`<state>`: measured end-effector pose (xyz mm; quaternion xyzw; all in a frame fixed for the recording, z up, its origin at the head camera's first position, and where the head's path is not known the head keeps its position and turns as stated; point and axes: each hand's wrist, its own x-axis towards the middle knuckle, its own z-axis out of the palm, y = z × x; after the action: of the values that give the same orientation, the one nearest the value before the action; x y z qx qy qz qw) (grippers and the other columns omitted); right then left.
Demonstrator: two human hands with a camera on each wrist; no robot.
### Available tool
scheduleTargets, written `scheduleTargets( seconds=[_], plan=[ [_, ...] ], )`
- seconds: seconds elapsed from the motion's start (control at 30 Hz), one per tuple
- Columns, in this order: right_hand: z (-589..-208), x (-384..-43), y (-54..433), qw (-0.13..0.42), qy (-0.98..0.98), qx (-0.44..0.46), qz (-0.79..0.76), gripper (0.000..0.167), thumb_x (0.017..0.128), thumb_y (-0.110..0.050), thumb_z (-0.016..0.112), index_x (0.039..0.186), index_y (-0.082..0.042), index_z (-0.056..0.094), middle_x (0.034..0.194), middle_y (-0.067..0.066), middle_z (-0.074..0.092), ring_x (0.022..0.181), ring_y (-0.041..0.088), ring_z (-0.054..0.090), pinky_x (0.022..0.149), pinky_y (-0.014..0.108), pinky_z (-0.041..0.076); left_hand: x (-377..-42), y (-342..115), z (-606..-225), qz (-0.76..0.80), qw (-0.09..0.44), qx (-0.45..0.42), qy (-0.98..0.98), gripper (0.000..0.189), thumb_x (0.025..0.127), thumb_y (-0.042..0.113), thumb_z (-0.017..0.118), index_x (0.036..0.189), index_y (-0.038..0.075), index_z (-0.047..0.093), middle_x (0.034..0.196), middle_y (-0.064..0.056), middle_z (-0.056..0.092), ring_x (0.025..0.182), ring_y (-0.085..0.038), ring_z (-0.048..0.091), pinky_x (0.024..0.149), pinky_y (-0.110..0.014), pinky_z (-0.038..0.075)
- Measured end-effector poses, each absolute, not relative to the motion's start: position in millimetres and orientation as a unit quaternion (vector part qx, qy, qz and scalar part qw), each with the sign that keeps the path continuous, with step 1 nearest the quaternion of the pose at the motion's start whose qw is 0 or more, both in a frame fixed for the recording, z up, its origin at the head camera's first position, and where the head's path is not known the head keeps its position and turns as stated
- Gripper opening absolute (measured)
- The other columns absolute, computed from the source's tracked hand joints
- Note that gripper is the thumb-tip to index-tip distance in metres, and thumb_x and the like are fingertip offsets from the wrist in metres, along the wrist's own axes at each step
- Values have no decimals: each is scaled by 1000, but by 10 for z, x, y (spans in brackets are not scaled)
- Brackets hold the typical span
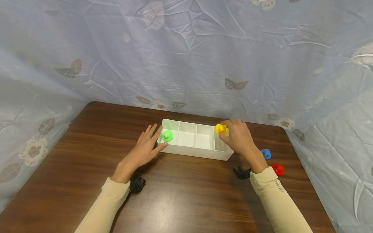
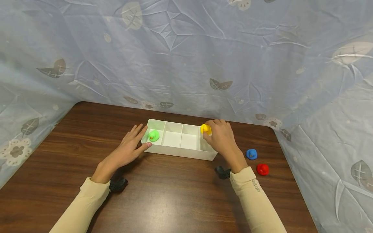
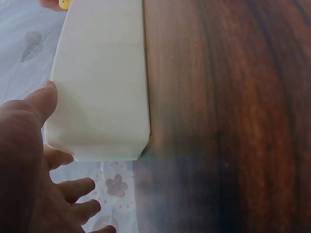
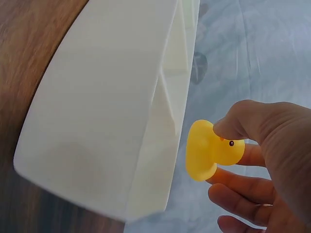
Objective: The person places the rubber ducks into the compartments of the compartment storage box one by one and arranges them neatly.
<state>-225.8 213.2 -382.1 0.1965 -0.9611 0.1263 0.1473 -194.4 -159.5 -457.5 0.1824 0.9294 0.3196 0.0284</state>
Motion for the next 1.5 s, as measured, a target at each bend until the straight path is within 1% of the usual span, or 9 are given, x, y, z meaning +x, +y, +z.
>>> scheduleTargets(
  seconds=[0.13,0.37,0.67,0.83,1.0,1.23,1.5],
  plan=[
    [-3812,-2265,2030,140,-961,205,119,35,93,-21,74,121,1,76,120,22,78,109,47,68,92,60,52,-1941,-1602,-4572,317,27,181,931,86,110,56,51,173,12,14,181,-20,2,168,-43,-3,133,-70,4],
    [-3804,-2302,1852,138,-958,224,113,33,93,-21,75,118,0,76,115,18,79,99,40,67,85,52,52,-1948,-1604,-4586,304,24,179,935,85,110,57,50,173,13,13,180,-21,2,169,-43,-4,132,-71,3],
    [-3798,-2318,1601,131,-953,250,106,32,92,-20,75,118,-2,76,120,16,80,98,37,67,87,49,53,-1943,-1590,-4575,299,29,177,937,84,110,57,48,173,15,12,181,-20,-3,169,-41,-8,132,-71,0],
    [-3768,-2320,1452,112,-955,258,94,34,93,-22,74,121,-4,75,124,15,79,104,36,67,89,49,53,-1941,-1591,-4573,295,26,176,939,84,110,57,48,173,15,13,181,-19,-3,169,-40,-9,132,-71,-1],
    [-3758,-2323,1318,104,-953,272,89,34,94,-23,73,122,-4,75,125,14,78,105,36,68,87,47,53,-1944,-1592,-4569,288,25,175,941,84,110,58,48,173,15,13,181,-19,-4,169,-40,-8,131,-73,0],
    [-3800,-2325,1219,82,-952,278,94,36,95,-23,73,126,-5,75,129,14,76,111,36,67,93,49,53,-1951,-1586,-4568,286,29,172,942,84,110,58,48,173,16,12,181,-19,-4,169,-42,-6,132,-72,0],
    [-3826,-2325,1147,72,-951,286,95,34,95,-21,73,124,-6,75,127,14,77,109,34,65,91,46,51,-1947,-1588,-4562,285,27,171,943,84,110,57,49,173,14,12,181,-19,-3,169,-44,-4,131,-73,1]
  ],
)
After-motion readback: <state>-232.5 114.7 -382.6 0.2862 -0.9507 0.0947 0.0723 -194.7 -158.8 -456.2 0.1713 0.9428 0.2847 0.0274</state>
